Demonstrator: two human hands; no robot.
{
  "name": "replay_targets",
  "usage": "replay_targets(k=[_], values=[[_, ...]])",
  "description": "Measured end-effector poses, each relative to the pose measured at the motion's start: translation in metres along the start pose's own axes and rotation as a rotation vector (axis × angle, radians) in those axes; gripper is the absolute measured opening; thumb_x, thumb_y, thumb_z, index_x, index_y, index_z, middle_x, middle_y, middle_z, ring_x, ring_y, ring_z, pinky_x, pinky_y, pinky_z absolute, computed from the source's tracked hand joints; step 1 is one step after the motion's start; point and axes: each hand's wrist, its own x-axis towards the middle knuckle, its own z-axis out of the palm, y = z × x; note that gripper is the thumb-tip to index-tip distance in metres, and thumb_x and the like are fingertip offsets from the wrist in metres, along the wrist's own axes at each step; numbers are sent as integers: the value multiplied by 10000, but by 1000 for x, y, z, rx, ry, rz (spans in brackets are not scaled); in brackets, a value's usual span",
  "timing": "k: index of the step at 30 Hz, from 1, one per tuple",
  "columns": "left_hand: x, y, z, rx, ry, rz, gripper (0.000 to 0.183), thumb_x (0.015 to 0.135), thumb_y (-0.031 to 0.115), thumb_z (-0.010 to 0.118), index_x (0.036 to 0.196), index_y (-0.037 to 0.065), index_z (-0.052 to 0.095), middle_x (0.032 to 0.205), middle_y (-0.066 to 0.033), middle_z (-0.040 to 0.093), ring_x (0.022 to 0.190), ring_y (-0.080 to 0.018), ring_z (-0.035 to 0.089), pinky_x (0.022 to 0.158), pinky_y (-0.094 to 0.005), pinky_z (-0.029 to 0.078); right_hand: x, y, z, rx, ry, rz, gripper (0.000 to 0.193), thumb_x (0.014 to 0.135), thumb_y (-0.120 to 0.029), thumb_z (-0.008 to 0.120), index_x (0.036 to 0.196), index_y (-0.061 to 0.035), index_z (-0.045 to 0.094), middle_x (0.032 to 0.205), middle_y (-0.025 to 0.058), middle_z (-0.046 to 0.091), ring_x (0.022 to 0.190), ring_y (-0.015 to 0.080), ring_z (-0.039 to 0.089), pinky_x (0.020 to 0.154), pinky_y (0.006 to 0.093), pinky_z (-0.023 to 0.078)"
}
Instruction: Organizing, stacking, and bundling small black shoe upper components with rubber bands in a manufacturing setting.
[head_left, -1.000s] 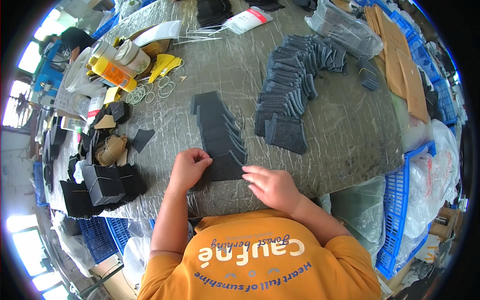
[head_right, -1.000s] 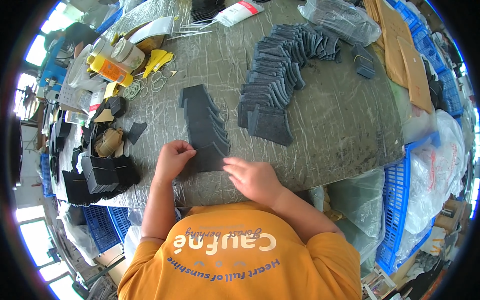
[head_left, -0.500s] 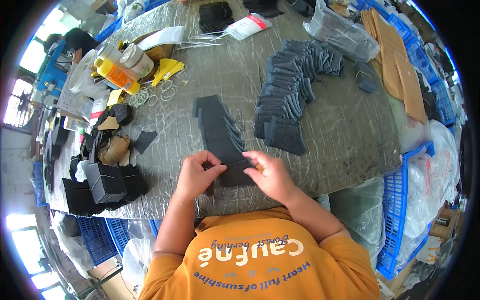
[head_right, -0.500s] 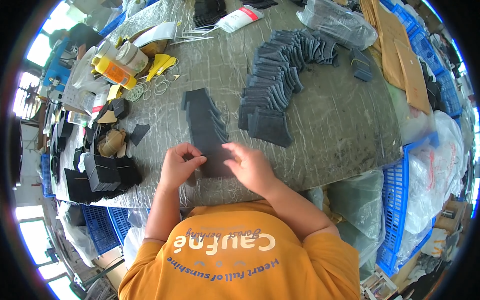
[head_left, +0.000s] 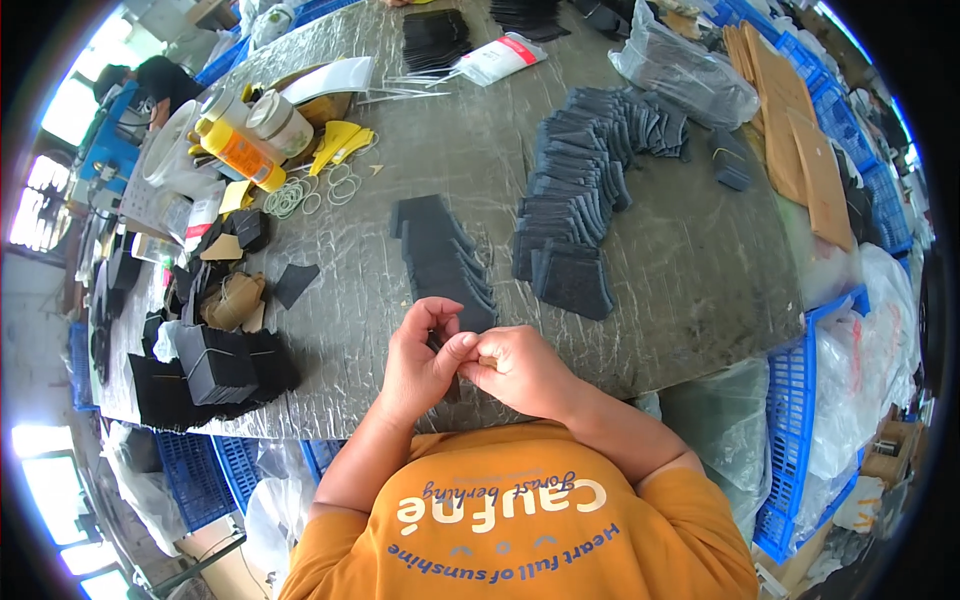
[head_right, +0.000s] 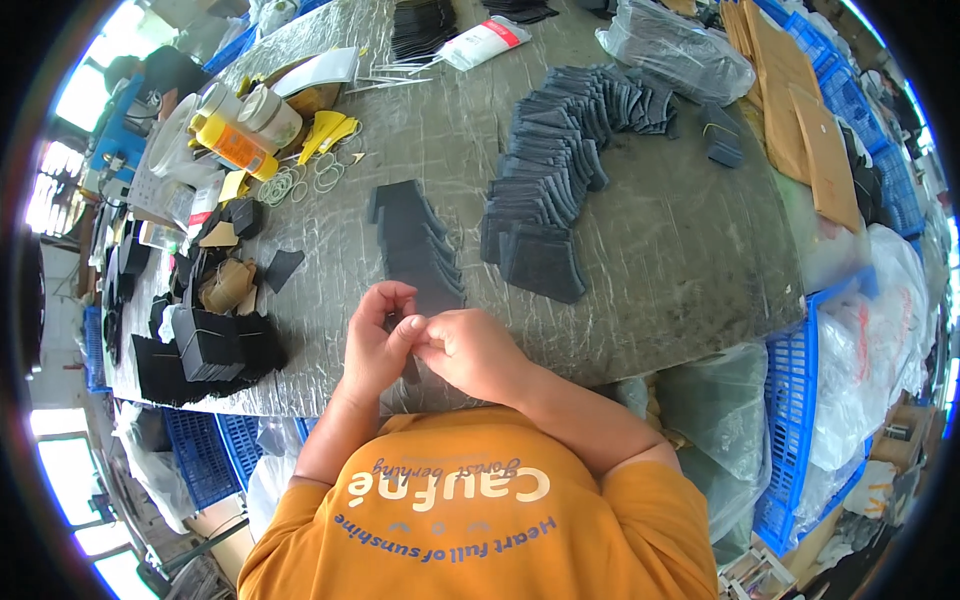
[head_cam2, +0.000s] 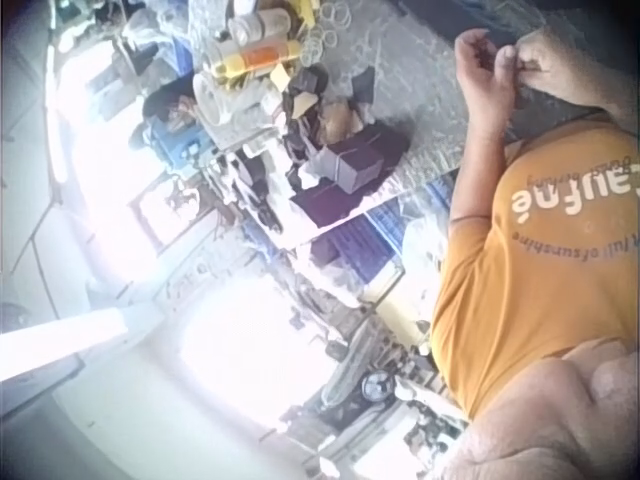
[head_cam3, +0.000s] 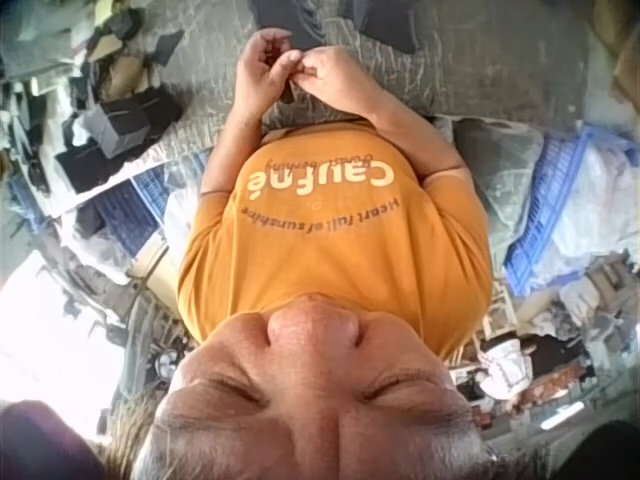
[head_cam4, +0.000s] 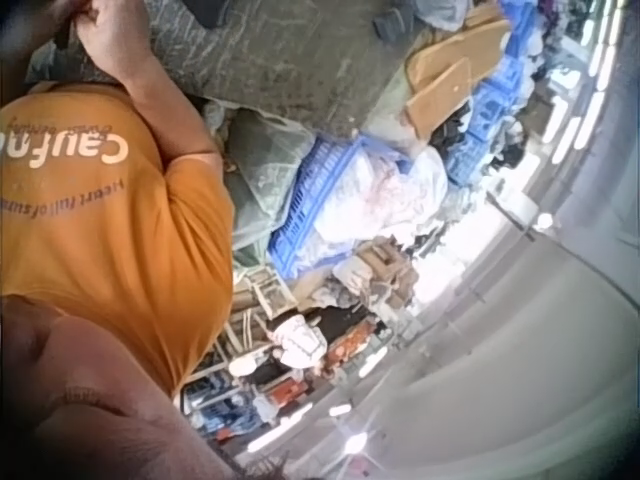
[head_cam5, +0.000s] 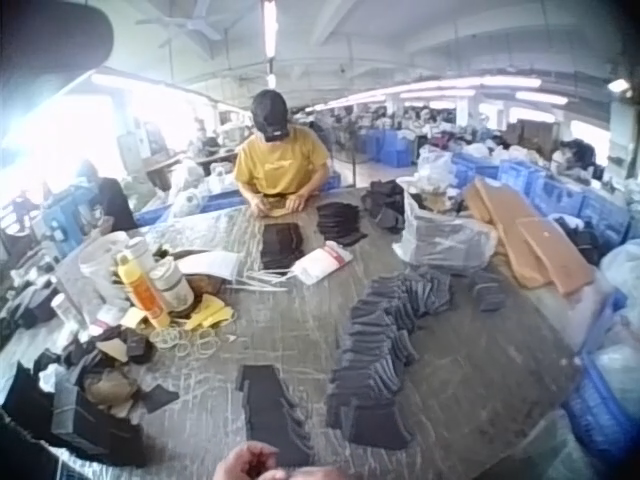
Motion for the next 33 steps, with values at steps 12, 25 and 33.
replay_targets(k=[12, 25, 33], values=[[-5, -15, -10, -632, -260, -38, 100, 846, 110, 625, 850, 16, 591, 838, -49, 545, 785, -141, 532, 693, -274, 442, -5, 20, 13, 884, -155, 303, 76, 848, -89, 583, 883, -31, 619, 760, -15, 589, 668, 42, 537, 598, 201, 433], [-12, -9, -51, -195, 285, -45, 92, 732, -65, 606, 747, 22, 580, 740, -19, 578, 649, -90, 498, 597, -208, 389, 2, 58, -20, 1351, 368, 246, 108, 876, -100, 348, 875, -74, 453, 713, 27, 476, 581, 109, 430, 559, 255, 441], [7, -33, -78, -237, 392, -263, 87, 755, 30, 686, 822, 18, 632, 673, 42, 565, 570, -26, 459, 528, -167, 345, 10, 38, -4, -805, -123, -36, 423, 816, -218, 596, 1231, -160, 529, 750, 95, 612, 670, 277, 622, 565, 389, 491]])
